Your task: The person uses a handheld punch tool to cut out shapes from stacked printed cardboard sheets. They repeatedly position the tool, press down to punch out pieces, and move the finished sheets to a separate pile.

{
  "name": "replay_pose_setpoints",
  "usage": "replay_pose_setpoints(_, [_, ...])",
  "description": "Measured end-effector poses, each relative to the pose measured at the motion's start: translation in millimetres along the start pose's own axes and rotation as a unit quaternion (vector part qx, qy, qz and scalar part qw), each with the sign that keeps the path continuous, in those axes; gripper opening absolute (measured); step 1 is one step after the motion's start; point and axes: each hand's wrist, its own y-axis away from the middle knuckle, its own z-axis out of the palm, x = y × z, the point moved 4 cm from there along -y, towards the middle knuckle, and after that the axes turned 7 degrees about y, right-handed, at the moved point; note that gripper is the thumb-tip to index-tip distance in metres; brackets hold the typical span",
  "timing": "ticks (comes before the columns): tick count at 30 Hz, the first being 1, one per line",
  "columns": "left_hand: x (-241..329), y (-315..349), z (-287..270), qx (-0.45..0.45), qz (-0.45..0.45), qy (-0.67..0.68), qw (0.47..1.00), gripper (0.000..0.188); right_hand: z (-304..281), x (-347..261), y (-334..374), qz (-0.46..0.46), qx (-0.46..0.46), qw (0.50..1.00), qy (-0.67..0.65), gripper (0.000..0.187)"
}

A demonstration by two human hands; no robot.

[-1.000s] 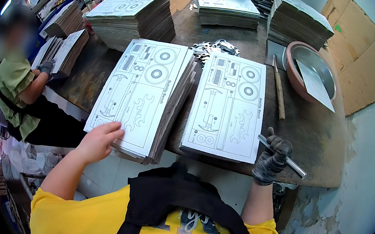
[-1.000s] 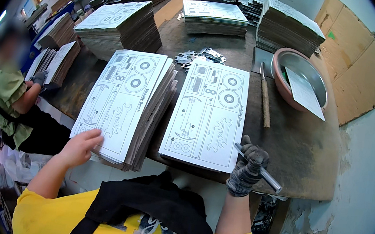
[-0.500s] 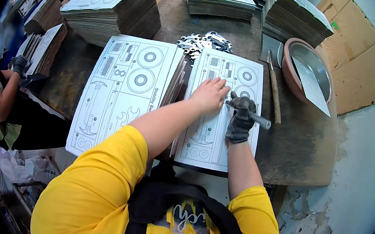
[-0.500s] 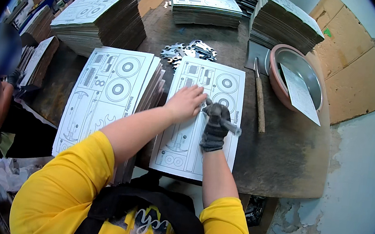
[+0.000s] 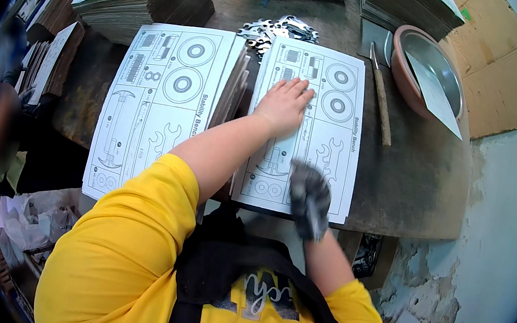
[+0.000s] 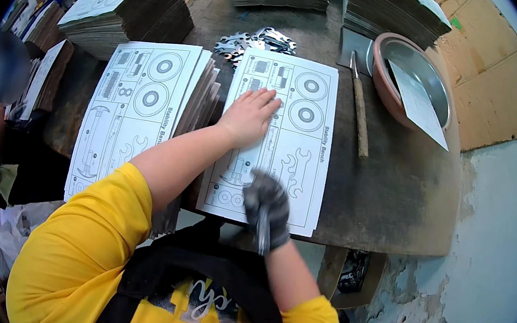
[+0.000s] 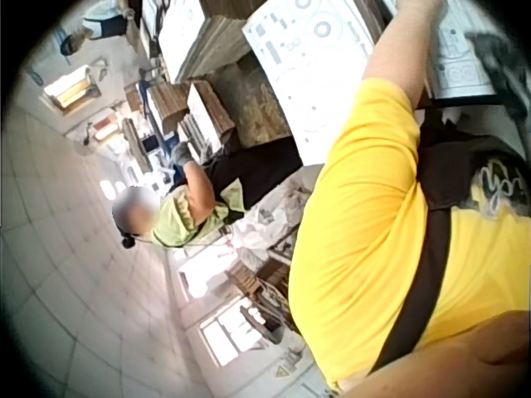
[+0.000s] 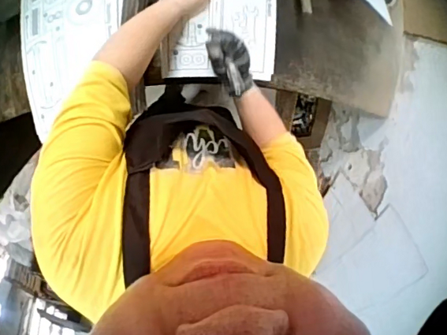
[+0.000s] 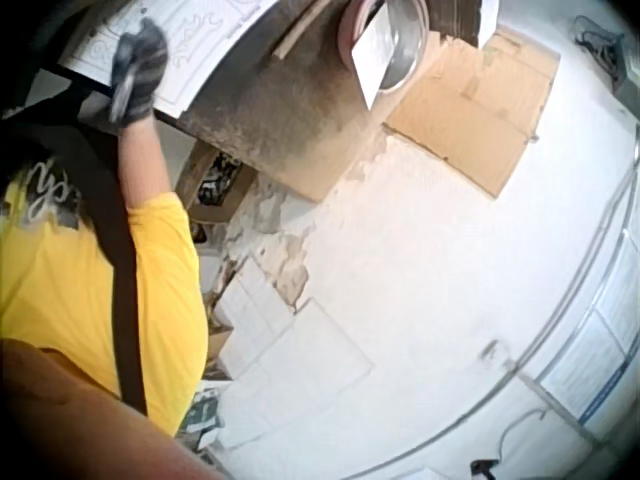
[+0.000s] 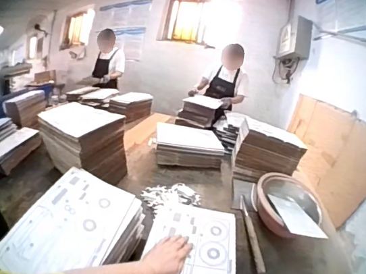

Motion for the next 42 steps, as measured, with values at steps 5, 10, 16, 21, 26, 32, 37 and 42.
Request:
replay_pose_setpoints(5, [3.8, 0.5, 1.4, -0.005, -0.001, -0.013, 1.0, 0.041, 16.6, -5.6, 66.1, -0.108, -0.003, 0.934, 0.34, 0.024])
replay_pose_setpoints(10, [13.5, 3.9, -5.0, -0.015, -0.042, -0.04, 0.998, 0.039, 21.0, -25.6, 69.6, -0.166, 0.083, 0.941, 0.284, 0.022])
replay_pose_setpoints(16, [101.3, 79.1, -50.0, -0.253, 0.097, 0.031, 0.962, 0.049, -16.6, -68.4, 98.1, -0.303, 0.181, 0.895, 0.272, 0.033])
replay_pose_setpoints(21, [121.5, 132.0, -42.9, -0.131, 0.312, -0.101, 0.936, 0.046, -27.0, -92.9, 106.7, -0.389, 0.144, 0.876, 0.247, 0.036])
replay_pose_setpoints(26, [127.1, 123.0, -94.1, -0.052, 0.282, -0.067, 0.956, 0.042, -27.9, -117.6, 108.8, -0.455, 0.086, 0.854, 0.239, 0.028])
replay_pose_setpoints(32, [72.3, 157.5, -221.2, 0.207, 0.161, -0.035, 0.964, 0.03, -25.9, -125.8, 96.9, -0.422, 0.137, 0.876, 0.188, 0.037])
replay_pose_setpoints(37, [13.2, 263.1, -229.5, 0.102, 0.076, -0.107, 0.986, 0.035, -5.9, -117.1, 77.5, -0.398, 0.12, 0.893, 0.172, 0.037])
replay_pose_setpoints(42, [-19.3, 303.5, -219.9, -0.082, -0.07, 0.001, 0.994, 0.038, -0.4, -105.4, 46.7, -0.38, 0.096, 0.903, 0.175, 0.037])
